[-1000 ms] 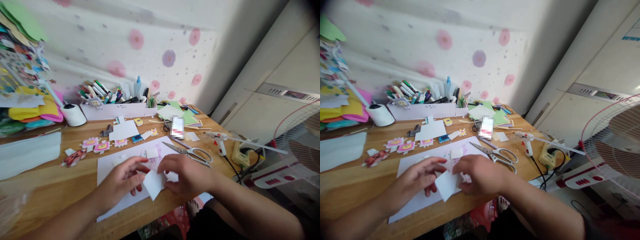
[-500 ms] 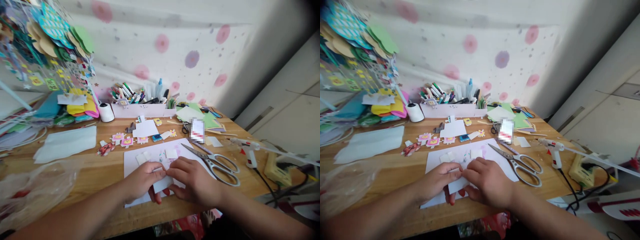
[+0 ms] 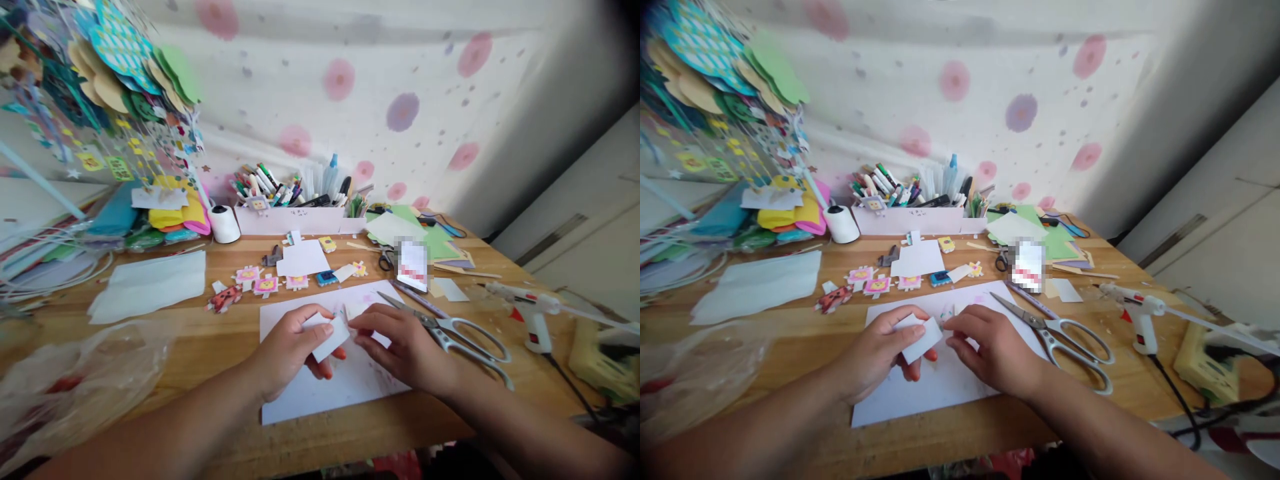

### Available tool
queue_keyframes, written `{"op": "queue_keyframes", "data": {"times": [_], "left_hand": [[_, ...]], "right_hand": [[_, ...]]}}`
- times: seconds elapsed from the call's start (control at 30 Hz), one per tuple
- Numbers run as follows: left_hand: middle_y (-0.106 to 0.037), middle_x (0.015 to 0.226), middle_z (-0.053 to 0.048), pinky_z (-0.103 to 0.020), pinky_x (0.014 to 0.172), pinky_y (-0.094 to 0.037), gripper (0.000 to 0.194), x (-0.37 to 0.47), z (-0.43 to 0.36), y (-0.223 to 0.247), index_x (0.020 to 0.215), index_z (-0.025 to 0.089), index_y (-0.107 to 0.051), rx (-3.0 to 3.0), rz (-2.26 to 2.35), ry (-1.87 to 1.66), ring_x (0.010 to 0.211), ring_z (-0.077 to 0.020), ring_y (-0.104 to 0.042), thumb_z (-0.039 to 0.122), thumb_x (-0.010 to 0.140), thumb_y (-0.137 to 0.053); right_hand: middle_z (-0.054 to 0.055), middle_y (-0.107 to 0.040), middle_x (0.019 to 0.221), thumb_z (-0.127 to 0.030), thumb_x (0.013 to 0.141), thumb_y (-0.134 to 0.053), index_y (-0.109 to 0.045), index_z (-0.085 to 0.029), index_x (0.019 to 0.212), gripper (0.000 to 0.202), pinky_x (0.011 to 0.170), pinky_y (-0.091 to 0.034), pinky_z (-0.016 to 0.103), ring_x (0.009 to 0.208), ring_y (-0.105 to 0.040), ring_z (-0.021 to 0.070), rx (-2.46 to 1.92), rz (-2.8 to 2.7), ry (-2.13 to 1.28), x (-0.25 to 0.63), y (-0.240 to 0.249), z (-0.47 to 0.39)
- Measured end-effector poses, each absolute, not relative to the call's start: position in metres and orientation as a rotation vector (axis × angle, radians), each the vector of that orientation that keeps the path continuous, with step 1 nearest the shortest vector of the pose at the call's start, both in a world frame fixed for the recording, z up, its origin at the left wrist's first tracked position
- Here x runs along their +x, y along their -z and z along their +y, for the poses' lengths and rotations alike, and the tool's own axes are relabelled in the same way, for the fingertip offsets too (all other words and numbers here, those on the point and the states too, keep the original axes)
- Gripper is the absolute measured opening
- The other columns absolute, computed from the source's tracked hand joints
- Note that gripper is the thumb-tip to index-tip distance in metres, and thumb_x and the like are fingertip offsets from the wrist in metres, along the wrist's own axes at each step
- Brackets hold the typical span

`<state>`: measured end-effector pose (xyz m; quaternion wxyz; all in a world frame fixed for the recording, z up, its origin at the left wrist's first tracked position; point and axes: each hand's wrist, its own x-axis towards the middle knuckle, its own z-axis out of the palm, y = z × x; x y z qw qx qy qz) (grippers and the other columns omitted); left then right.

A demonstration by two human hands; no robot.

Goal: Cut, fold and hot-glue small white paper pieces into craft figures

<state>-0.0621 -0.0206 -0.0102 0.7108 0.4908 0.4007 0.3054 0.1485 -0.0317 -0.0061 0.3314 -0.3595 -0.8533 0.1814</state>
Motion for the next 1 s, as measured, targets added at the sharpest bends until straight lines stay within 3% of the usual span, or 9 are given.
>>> {"op": "queue_keyframes", "data": {"times": [0.2, 0.33, 0.47, 0.6, 0.77, 1.0], "left_hand": [[-0.072, 0.075, -0.008, -0.026, 0.052, -0.049, 0.029, -0.062, -0.021, 0.009, 0.101, 0.016, -0.05, 1.12, 0.932, -0.678, 0.051, -0.0127, -0.06, 0.032, 0.08, -0.06], [-0.07, 0.072, -0.005, -0.024, 0.05, -0.047, 0.026, -0.062, -0.023, 0.006, 0.097, 0.016, -0.052, 1.2, 0.934, -0.639, 0.05, -0.0131, -0.06, 0.036, 0.08, -0.059], [-0.063, 0.059, 0.001, -0.024, 0.053, -0.047, 0.025, -0.061, -0.025, 0.004, 0.093, 0.017, -0.056, 1.269, 0.945, -0.607, 0.052, -0.014, -0.06, 0.04, 0.082, -0.057], [-0.066, 0.07, -0.001, -0.025, 0.054, -0.047, 0.029, -0.062, -0.024, 0.006, 0.088, 0.017, -0.058, 1.274, 0.928, -0.65, 0.055, -0.0136, -0.06, 0.045, 0.085, -0.053], [-0.068, 0.07, -0.004, -0.026, 0.051, -0.047, 0.036, -0.063, -0.021, 0.008, 0.081, 0.017, -0.058, 1.232, 1.022, -0.694, 0.05, -0.0133, -0.058, 0.052, 0.084, -0.05], [-0.07, 0.072, -0.004, -0.028, 0.059, -0.048, 0.027, -0.064, -0.018, 0.008, 0.072, 0.017, -0.059, 1.367, 1.009, -0.661, 0.059, -0.0147, -0.059, 0.039, 0.084, -0.05]], "right_hand": [[0.003, -0.06, 0.071, -0.017, 0.086, -0.054, -0.063, -0.018, 0.089, 0.01, 0.058, -0.043, 0.024, 0.064, -0.055, 0.0131, -1.042, -2.191, -0.469, 0.146, 0.002, -0.033], [0.006, -0.062, 0.082, -0.025, 0.086, -0.057, -0.06, -0.017, 0.108, 0.024, 0.063, -0.049, 0.026, 0.068, -0.058, 0.0141, -1.045, -2.164, -0.462, 0.143, -0.002, -0.038], [0.01, -0.064, 0.098, -0.034, 0.086, -0.058, -0.053, -0.021, 0.126, 0.042, 0.073, -0.051, 0.032, 0.083, -0.061, 0.0191, -1.033, -2.343, -0.442, 0.139, -0.003, -0.044], [0.011, -0.063, 0.105, -0.031, 0.087, -0.057, -0.048, -0.02, 0.131, 0.047, 0.079, -0.05, 0.033, 0.089, -0.061, 0.0194, -1.077, -2.357, -0.458, 0.148, -0.002, -0.043], [0.007, -0.067, 0.089, -0.025, 0.087, -0.053, -0.067, -0.018, 0.096, 0.018, 0.069, -0.047, 0.027, 0.074, -0.062, 0.0154, -1.395, -2.263, -0.377, 0.189, -0.002, -0.026], [0.005, -0.069, 0.069, -0.026, 0.081, -0.052, -0.069, -0.017, 0.075, 0.02, 0.054, -0.036, 0.027, 0.06, -0.058, 0.0178, -2.029, -1.938, -0.117, 0.269, -0.002, -0.006]]}}
